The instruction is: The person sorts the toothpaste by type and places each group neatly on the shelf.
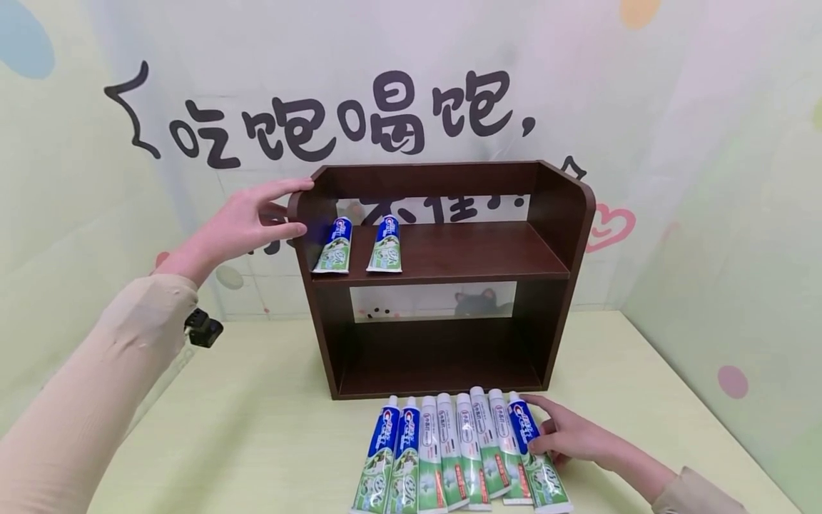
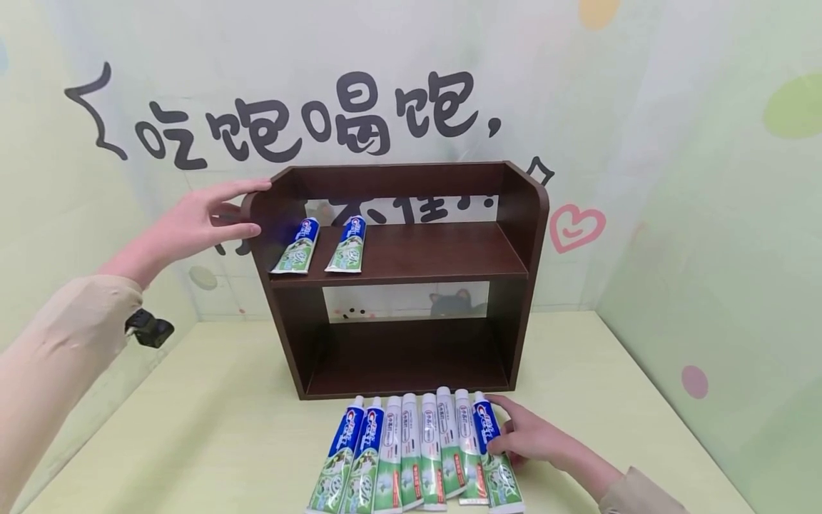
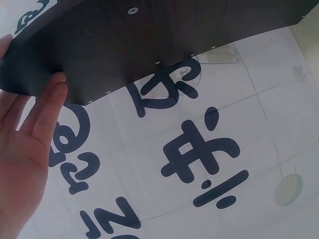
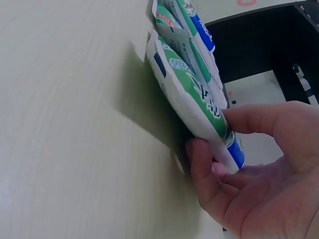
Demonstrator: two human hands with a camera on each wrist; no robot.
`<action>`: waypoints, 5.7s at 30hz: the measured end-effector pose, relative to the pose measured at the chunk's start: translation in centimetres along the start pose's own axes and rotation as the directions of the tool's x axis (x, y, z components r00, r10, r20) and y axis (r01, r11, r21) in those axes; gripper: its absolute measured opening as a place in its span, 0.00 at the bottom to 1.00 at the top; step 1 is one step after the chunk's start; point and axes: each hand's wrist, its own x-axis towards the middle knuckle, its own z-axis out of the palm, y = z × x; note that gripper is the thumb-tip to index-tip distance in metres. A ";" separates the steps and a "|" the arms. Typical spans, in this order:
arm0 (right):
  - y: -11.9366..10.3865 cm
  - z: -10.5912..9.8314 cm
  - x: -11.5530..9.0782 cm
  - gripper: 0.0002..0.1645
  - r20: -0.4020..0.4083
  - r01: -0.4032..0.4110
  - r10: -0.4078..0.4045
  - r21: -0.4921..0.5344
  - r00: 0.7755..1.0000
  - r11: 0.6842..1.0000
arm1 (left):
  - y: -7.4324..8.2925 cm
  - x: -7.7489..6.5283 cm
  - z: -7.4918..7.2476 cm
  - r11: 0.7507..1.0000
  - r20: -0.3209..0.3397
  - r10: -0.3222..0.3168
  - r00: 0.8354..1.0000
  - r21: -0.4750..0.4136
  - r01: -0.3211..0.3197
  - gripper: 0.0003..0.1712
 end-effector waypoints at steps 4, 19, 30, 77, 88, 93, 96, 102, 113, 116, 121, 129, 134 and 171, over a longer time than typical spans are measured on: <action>-0.1 -0.1 0.1 0.53 -0.028 0.007 -0.007 -0.008 1.000 1.000 | -0.1 -0.1 0.2 1.000 0.000 0.000 1.000 -0.006 0.000 0.38; -2.0 -1.1 -0.3 0.52 -0.038 0.104 -0.103 0.022 0.994 0.994 | -0.1 0.0 0.3 1.000 -0.006 -0.004 1.000 -0.017 0.004 0.38; -4.2 -1.8 -0.6 0.53 -0.079 0.151 -0.151 -0.007 0.985 0.989 | -0.3 0.0 0.4 1.000 -0.023 0.001 1.000 -0.024 -0.002 0.38; -15.2 -4.2 -2.2 0.51 -0.180 0.343 -0.374 -0.179 0.910 0.922 | -0.3 0.0 0.7 0.999 -0.031 0.019 0.999 -0.033 -0.020 0.38; -18.6 -5.6 -0.3 0.49 -0.234 0.354 -0.387 -0.168 0.892 0.920 | -0.3 0.0 0.7 0.999 -0.043 0.013 0.999 -0.032 -0.015 0.37; -20.6 -6.4 1.1 0.48 -0.265 0.346 -0.381 -0.169 0.886 0.923 | -0.3 0.0 0.8 0.999 -0.037 0.018 0.999 -0.034 -0.019 0.37; -21.9 -6.8 2.0 0.48 -0.291 0.341 -0.376 -0.166 0.880 0.925 | -0.5 -0.1 0.8 0.999 -0.041 0.016 0.999 -0.043 -0.018 0.37; -23.9 -7.4 4.2 0.48 -0.336 0.339 -0.365 -0.136 0.868 0.931 | -0.6 -0.1 0.7 0.998 -0.047 0.021 0.999 -0.052 -0.023 0.37; -26.7 -8.3 8.5 0.47 -0.359 0.333 -0.352 -0.117 0.864 0.936 | -0.6 -0.3 0.6 0.998 -0.058 0.025 0.998 -0.059 -0.028 0.37; -27.1 -8.5 9.6 0.47 -0.371 0.333 -0.344 -0.096 0.863 0.938 | -0.6 -0.3 0.6 0.998 -0.056 0.027 0.998 -0.051 -0.030 0.37; -27.2 -8.7 11.1 0.48 -0.377 0.351 -0.353 -0.075 0.856 0.933 | -0.5 -0.4 0.6 0.999 -0.051 0.016 0.999 -0.046 -0.018 0.37; -26.7 -8.9 11.9 0.52 -0.324 0.410 -0.411 -0.076 0.852 0.909 | -0.5 -0.3 0.7 0.999 -0.054 0.010 0.998 -0.030 -0.012 0.37; -26.3 -9.2 11.9 0.49 -0.252 0.441 -0.441 -0.060 0.861 0.895 | -0.5 -0.1 0.8 1.000 -0.060 0.014 0.998 -0.024 -0.015 0.37; -25.3 -9.8 13.5 0.47 -0.120 0.221 -0.227 -0.056 0.967 0.974 | -0.4 -0.2 0.9 1.000 -0.061 0.003 0.998 -0.012 -0.004 0.36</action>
